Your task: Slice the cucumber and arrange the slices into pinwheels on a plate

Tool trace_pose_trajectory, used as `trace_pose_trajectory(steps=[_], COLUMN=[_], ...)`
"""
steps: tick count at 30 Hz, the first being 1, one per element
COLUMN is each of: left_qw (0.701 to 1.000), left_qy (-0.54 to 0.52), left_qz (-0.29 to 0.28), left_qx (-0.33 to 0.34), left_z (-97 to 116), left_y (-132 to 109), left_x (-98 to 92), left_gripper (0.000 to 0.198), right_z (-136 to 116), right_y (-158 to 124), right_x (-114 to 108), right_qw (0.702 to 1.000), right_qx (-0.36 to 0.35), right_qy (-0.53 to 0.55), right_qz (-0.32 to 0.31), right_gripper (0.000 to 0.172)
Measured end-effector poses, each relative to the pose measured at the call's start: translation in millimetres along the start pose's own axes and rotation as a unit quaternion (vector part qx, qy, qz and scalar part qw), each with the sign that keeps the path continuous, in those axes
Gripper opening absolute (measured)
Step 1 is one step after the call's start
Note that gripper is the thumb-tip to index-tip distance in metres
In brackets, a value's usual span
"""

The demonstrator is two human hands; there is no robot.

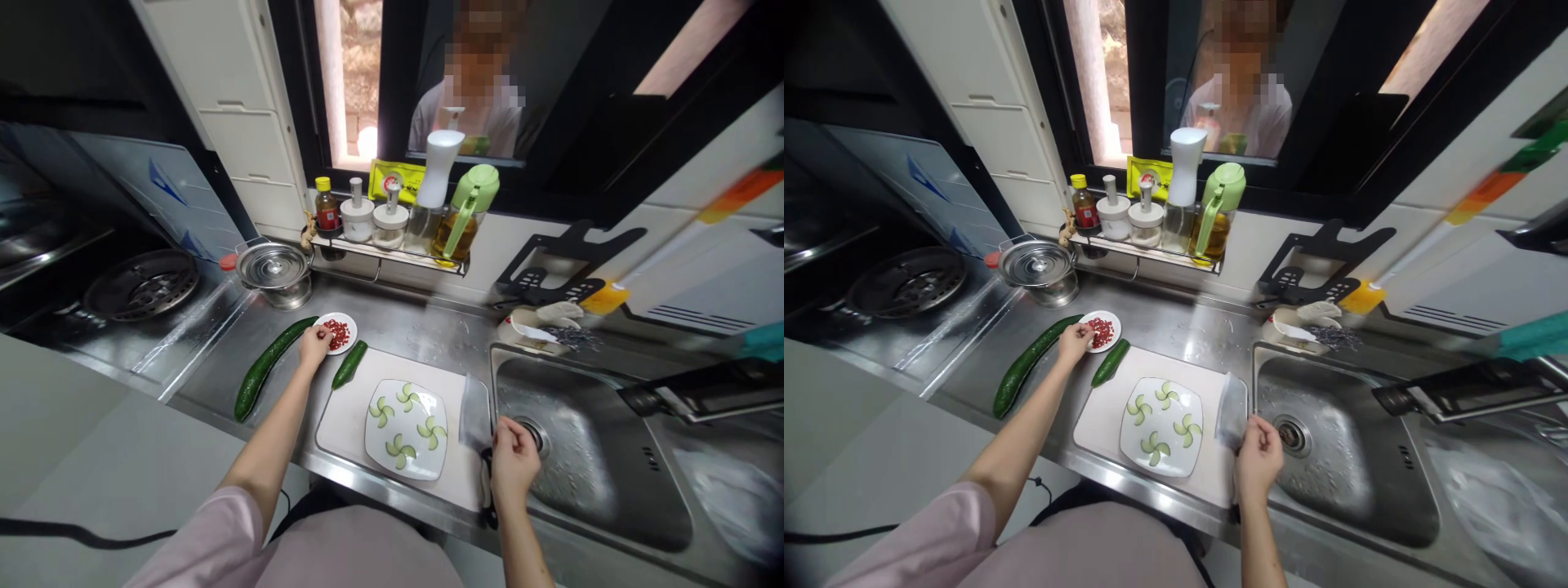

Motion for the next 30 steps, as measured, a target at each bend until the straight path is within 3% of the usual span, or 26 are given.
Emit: trace_pose_trajectory(steps=[6, 11, 14, 19, 30], left_qw=[0.983, 0.952, 0.931, 0.917, 0.908], left_qy=[-0.136, -0.109, -0.077, -0.077, -0.073], left_qz=[-0.068, -0.186, -0.258, -0.305, -0.325], left_qx=[0.104, 0.215, 0.246, 0.247, 0.255], left_z=[44, 93, 107, 106, 103], left_y=[-45, -97, -118, -131, -135], left_x=[21.4, 40.1, 49.6, 59.5, 61.4], left_gripper=[0.015, 0.012, 0.012, 0.011, 0.012], right_z=[-61, -100, -98, -77, -67], right_y=[-9, -11, -12, -17, -18], right_x=[35, 70, 83, 92, 95], right_qw=[0.977, 0.901, 0.857, 0.825, 0.837], right_qx=[-0.136, -0.274, -0.315, -0.323, -0.305], right_qy=[-0.061, -0.151, -0.2, -0.244, -0.207], right_qz=[-0.151, -0.301, -0.355, -0.394, -0.404], right_gripper=[0.033, 0.021, 0.015, 0.01, 0.007])
Point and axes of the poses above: each hand's wrist, its own y-axis towards the middle knuckle, its own x-axis out of the palm, z = x × y, the point moved 2 cm from there along y, towards the middle knuckle, and after that the axes turned 10 degrees about -y, right-handed, at the moved point
